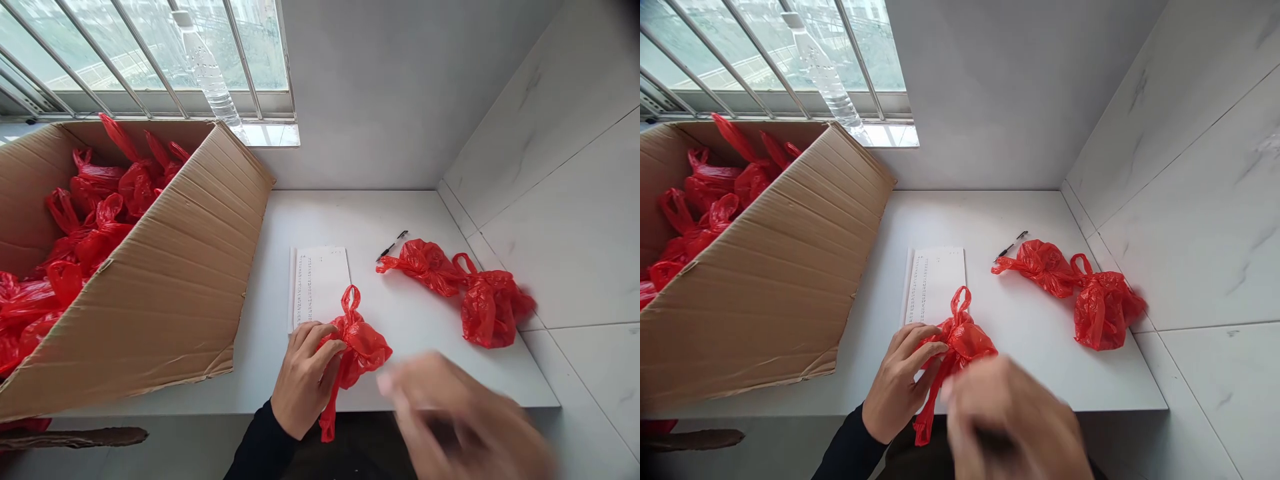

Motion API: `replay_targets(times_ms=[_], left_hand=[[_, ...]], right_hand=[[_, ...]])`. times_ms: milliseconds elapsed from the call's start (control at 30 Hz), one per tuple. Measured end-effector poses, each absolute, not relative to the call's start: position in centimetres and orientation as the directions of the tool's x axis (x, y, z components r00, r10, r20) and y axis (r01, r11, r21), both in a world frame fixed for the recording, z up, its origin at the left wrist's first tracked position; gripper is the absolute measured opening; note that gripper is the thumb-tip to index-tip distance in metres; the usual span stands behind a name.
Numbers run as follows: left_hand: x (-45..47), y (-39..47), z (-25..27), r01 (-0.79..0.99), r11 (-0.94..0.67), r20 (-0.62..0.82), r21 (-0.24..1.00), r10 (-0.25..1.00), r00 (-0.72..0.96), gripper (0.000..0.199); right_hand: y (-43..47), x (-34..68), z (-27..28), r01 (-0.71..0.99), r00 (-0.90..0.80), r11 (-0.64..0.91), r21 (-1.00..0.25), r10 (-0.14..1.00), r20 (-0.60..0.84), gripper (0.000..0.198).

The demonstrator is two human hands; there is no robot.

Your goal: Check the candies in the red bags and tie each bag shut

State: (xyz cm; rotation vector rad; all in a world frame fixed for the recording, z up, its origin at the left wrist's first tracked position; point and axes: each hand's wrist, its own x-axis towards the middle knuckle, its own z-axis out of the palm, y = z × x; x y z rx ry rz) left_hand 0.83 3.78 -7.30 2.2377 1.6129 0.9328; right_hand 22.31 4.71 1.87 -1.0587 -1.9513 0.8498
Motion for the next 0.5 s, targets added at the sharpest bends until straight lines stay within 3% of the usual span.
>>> replay_targets(times_ms=[100, 200, 400, 500], left_hand=[[0.9, 3.6, -7.1, 0.750, -0.369, 0.363, 0.550, 0.914, 0.183, 0.023], [0.5, 3.3, -7.4, 0.732, -0.332, 0.352, 0.595, 0.926, 0.134, 0.021], [-2.4, 2.2, -8.7, 0.703, -0.099, 0.319, 0.704, 0.929, -0.188, 0.014], [-2.1, 2.2, -8.4, 0.707, -0.062, 0.302, 0.704, 0.928, -0.219, 0.027]], right_hand=[[8.6, 20.4, -3.3, 0.503, -0.510, 0.479, -0.720, 0.836, 0.200, 0.025], [10.3, 20.4, -6.4, 0.550, -0.569, 0.505, -0.665, 0.810, 0.145, 0.011], [10.2, 23.3, -7.3, 0.652, -0.374, 0.288, -0.701, 0.927, 0.032, 0.018], [10.1, 23.0, -7.0, 0.617, -0.298, 0.204, -0.760, 0.954, 0.014, 0.018]])
